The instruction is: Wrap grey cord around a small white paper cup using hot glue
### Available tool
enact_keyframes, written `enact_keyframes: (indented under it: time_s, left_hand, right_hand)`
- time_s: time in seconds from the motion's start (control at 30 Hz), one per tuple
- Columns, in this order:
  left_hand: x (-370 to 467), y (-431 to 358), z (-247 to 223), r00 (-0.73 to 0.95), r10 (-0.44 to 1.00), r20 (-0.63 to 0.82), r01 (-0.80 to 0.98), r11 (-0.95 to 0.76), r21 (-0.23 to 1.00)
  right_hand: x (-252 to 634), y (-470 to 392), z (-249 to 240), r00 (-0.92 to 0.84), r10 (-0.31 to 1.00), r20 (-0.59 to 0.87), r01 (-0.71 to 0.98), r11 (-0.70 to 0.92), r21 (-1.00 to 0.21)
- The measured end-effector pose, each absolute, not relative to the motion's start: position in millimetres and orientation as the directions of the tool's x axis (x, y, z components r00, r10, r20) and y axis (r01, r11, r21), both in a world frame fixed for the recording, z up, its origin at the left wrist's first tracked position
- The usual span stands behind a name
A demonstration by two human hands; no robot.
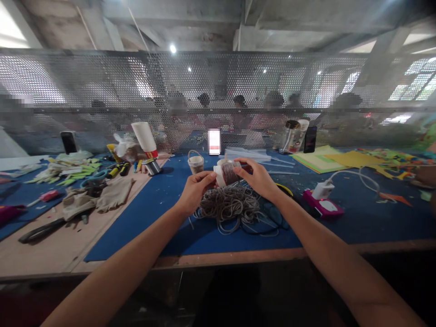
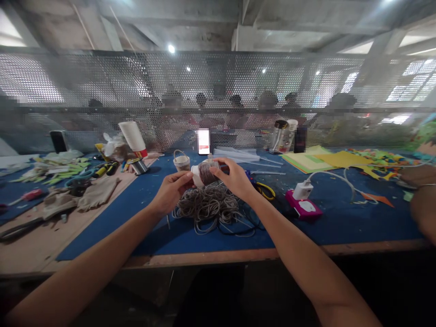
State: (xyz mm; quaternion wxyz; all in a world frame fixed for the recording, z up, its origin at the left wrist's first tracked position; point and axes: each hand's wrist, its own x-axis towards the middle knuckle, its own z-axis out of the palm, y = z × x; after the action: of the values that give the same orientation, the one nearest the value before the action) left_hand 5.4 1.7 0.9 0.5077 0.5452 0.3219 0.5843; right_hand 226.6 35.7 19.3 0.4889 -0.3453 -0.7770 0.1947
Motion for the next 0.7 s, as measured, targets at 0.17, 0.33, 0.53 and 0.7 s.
enact_keyframes:
  time_s: [0.17, 0.33, 0.53, 0.7]
  left_hand:
    - [3.4, 2.1, 5.1, 0.133, 0.969, 0.21, -0.372, -0.148, 0.916]
    - [0.7, 4.5, 3.7, 0.13, 0.976, 0.177, -0.364, -0.119, 0.924]
    - [1.8, 4.9, 1.2, 0.088, 0.961, 0.262, -0.303, -0.225, 0.926]
    - [2.7, 4.6, -1.0, 0.096, 0.942, 0.322, -0.18, -0.302, 0.936]
  right_hand:
    - [224.1, 27.0, 22.8, -0.33, 0.68, 0.654, 0.333, 0.733, -0.594]
    - [223.0, 25.4, 21.6, -0.369, 0.593, 0.715, 0.378, 0.799, -0.468]
    - [220.8, 22.2, 18.1, -0.35, 0.472, 0.809, 0.519, 0.817, -0.252]
    - [219.0, 19.7, 17.4, -0.337, 0.453, 0.825, 0.534, 0.814, -0.229]
